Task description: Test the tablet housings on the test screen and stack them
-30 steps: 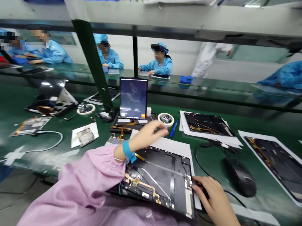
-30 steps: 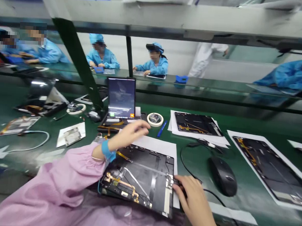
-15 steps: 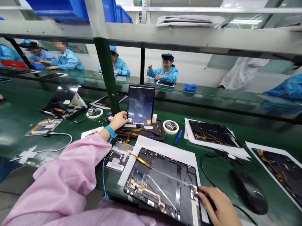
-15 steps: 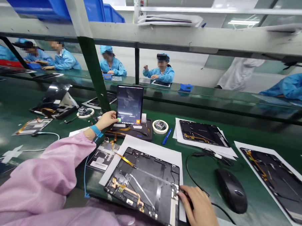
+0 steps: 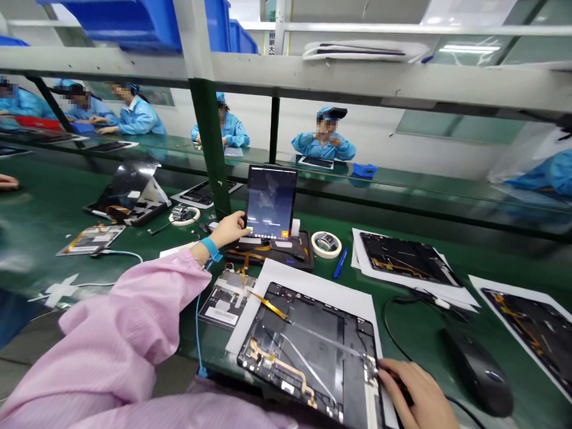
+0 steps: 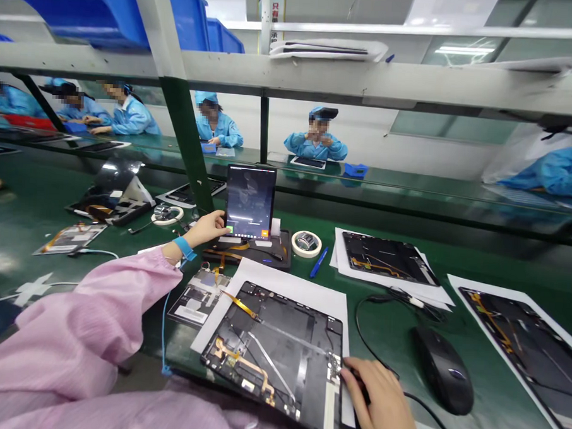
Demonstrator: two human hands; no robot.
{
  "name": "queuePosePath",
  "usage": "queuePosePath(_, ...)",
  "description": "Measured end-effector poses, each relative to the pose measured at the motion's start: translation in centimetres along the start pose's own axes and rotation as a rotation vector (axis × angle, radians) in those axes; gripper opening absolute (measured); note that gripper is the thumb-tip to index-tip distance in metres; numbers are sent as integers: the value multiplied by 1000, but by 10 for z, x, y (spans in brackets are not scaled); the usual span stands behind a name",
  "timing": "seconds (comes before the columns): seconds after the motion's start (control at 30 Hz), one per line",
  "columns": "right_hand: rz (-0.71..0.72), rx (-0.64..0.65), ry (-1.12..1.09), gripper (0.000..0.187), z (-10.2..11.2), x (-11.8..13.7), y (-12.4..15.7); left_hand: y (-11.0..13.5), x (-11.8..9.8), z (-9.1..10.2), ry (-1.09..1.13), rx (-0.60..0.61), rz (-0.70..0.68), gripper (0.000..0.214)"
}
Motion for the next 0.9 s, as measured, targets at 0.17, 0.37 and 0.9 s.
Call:
queuePosePath(0.17, 12, -8, 0, 26, 0, 1, -1, 4, -3, -4, 9, -54, 10, 52)
queuePosePath(0.37, 11, 1, 2, 27, 0, -1, 0, -6, -9, 9, 163, -54, -8, 44)
queuePosePath(0.9, 41, -22, 28, 26, 1, 0, 0, -30, -25, 11, 376, -166, 105, 23)
Point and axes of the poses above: each hand's wrist, its own y-axis away from the middle knuckle, its own z-axis out of the back of the hand, x = y × z, the point moved 1 cm from there along -y, towards the middle knuckle, and after that the axes turned 15 degrees about -y, right-handed, at the moved point
